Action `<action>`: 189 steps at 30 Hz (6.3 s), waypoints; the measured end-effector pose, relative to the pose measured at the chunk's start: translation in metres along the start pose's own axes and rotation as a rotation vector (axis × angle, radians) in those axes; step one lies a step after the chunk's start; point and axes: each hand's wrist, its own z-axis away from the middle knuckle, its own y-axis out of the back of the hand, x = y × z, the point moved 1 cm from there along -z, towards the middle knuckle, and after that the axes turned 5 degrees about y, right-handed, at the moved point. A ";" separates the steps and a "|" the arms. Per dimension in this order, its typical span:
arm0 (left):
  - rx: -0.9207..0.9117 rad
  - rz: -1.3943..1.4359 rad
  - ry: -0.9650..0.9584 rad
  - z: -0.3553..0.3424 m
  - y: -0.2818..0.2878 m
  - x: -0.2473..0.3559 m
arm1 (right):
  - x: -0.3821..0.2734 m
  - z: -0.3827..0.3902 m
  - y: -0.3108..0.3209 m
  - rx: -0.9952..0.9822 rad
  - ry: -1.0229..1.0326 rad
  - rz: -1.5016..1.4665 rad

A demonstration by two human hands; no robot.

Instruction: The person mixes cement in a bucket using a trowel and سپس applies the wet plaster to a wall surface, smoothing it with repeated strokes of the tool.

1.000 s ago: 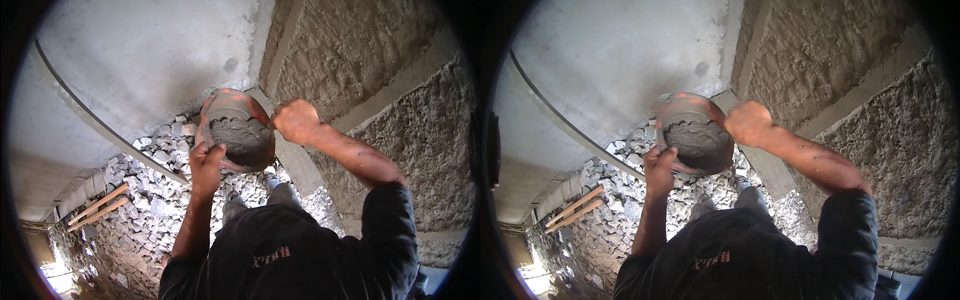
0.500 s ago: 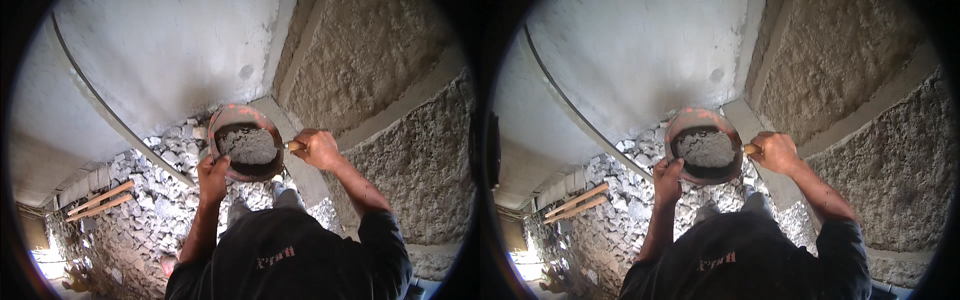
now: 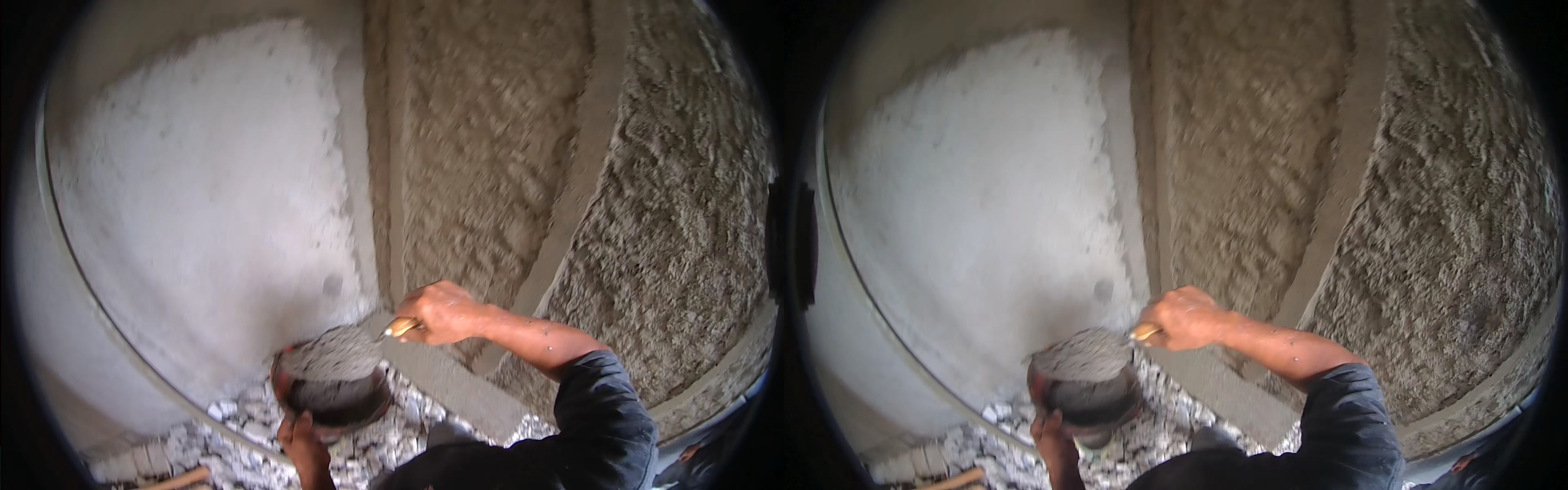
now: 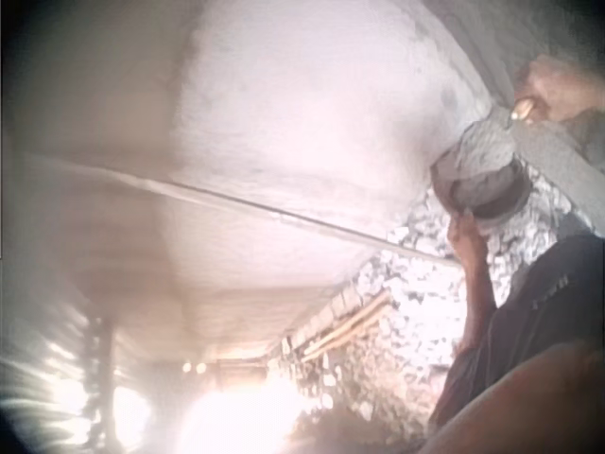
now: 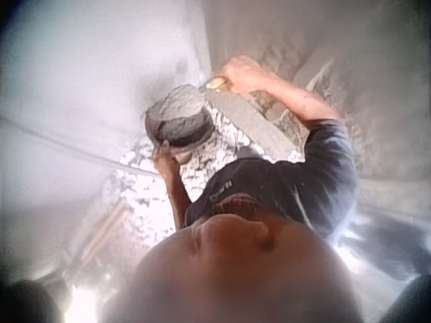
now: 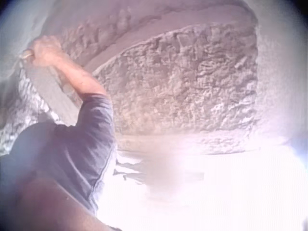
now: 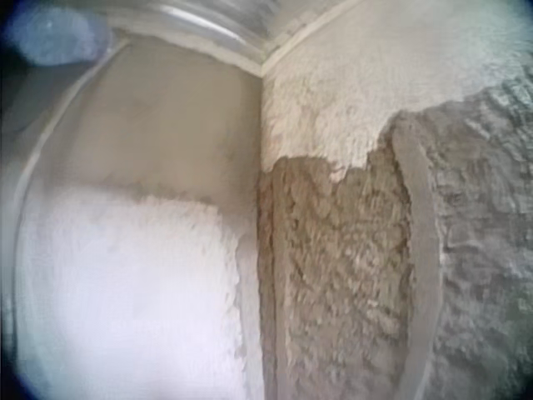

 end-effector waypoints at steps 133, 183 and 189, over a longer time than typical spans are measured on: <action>-0.311 0.031 0.140 0.084 0.038 -0.005 | -0.118 0.161 -0.136 0.004 -0.308 -0.127; -0.369 -0.034 0.048 0.043 -0.059 -0.016 | -0.040 0.186 0.062 -0.276 -0.456 0.600; -0.483 -0.087 0.055 0.061 -0.043 -0.013 | -0.047 0.153 -0.057 -0.301 -0.030 0.567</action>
